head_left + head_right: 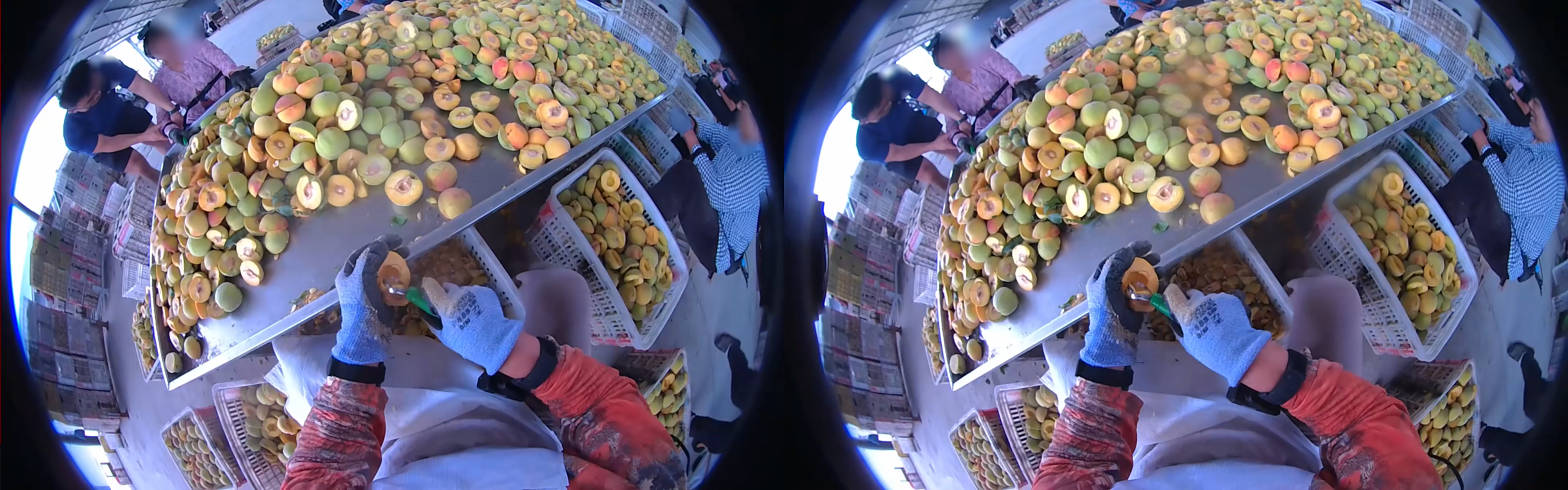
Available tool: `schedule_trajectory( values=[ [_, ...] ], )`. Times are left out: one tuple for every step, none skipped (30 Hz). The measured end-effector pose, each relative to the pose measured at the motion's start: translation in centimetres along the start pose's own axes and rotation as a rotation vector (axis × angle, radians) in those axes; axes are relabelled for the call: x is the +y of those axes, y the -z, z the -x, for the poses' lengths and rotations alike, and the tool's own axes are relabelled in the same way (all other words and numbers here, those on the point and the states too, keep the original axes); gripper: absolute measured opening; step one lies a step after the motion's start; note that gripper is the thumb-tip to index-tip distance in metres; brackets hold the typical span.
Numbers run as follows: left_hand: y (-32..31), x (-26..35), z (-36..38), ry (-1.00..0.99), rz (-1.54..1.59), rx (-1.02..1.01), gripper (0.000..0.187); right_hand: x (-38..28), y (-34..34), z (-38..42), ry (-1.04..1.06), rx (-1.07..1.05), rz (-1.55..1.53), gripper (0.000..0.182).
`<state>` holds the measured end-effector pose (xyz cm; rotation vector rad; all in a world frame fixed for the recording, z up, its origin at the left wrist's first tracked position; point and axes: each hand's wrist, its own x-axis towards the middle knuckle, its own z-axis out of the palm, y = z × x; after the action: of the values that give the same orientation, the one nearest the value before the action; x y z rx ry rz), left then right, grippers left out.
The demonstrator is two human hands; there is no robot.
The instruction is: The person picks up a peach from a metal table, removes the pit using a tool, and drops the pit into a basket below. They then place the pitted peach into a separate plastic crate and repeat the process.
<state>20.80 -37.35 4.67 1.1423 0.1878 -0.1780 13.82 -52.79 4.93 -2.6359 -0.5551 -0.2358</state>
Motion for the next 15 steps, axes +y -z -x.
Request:
schedule_trajectory(
  values=[
    [0.1,0.3,-0.1,-0.008,-0.047,0.022,0.031,0.0,-0.2,0.1,0.006,0.001,0.004,0.044],
    [0.0,0.6,0.0,-0.012,-0.044,0.021,0.031,0.0,-0.5,0.2,0.067,0.005,0.093,0.042],
    [-0.1,0.9,0.2,-0.014,-0.094,0.010,0.030,0.0,-0.5,0.3,0.127,0.009,0.181,0.040],
    [-0.1,1.2,0.3,-0.017,-0.145,0.000,0.030,0.1,-0.1,0.4,0.130,0.012,0.185,0.040],
    [0.4,0.9,0.2,-0.020,-0.144,-0.001,0.030,0.0,0.9,0.2,0.161,-0.148,0.325,0.039],
    [1.2,0.2,0.0,-0.113,-0.205,-0.019,0.030,-0.1,1.4,0.2,0.190,-0.311,0.462,0.039],
    [1.9,-0.3,-0.2,-0.204,-0.265,-0.039,0.031,-0.1,1.2,0.5,0.189,-0.311,0.461,0.039],
    [2.1,0.0,-0.6,-0.023,0.000,-0.029,0.034,0.0,0.6,1.0,0.243,-0.608,0.497,0.037],
    [1.8,0.5,-0.7,-0.018,0.001,-0.036,0.034,0.2,-0.1,1.5,0.297,-0.907,0.528,0.036],
    [1.3,1.2,-0.6,-0.001,0.051,-0.050,0.036,1.3,-0.6,2.1,0.250,-0.726,0.438,0.031],
    [1.0,1.6,-0.4,0.011,0.104,-0.057,0.038,1.6,-0.4,1.7,0.261,-0.731,0.449,0.031],
    [1.1,1.3,-0.1,-0.046,0.036,-0.116,0.039,1.9,0.0,0.8,0.029,-0.472,0.207,0.031],
    [1.3,0.7,0.0,-0.053,0.035,-0.117,0.039,2.0,0.2,0.2,-0.200,-0.202,-0.042,0.031],
    [1.4,-0.4,0.0,-0.156,-0.068,-0.082,0.040,2.5,-0.9,-0.1,-0.208,0.009,-0.327,0.033],
    [0.7,-0.5,0.6,-0.256,-0.172,-0.048,0.041,1.6,-1.1,-0.4,-0.213,0.018,-0.329,0.033]
  ],
)
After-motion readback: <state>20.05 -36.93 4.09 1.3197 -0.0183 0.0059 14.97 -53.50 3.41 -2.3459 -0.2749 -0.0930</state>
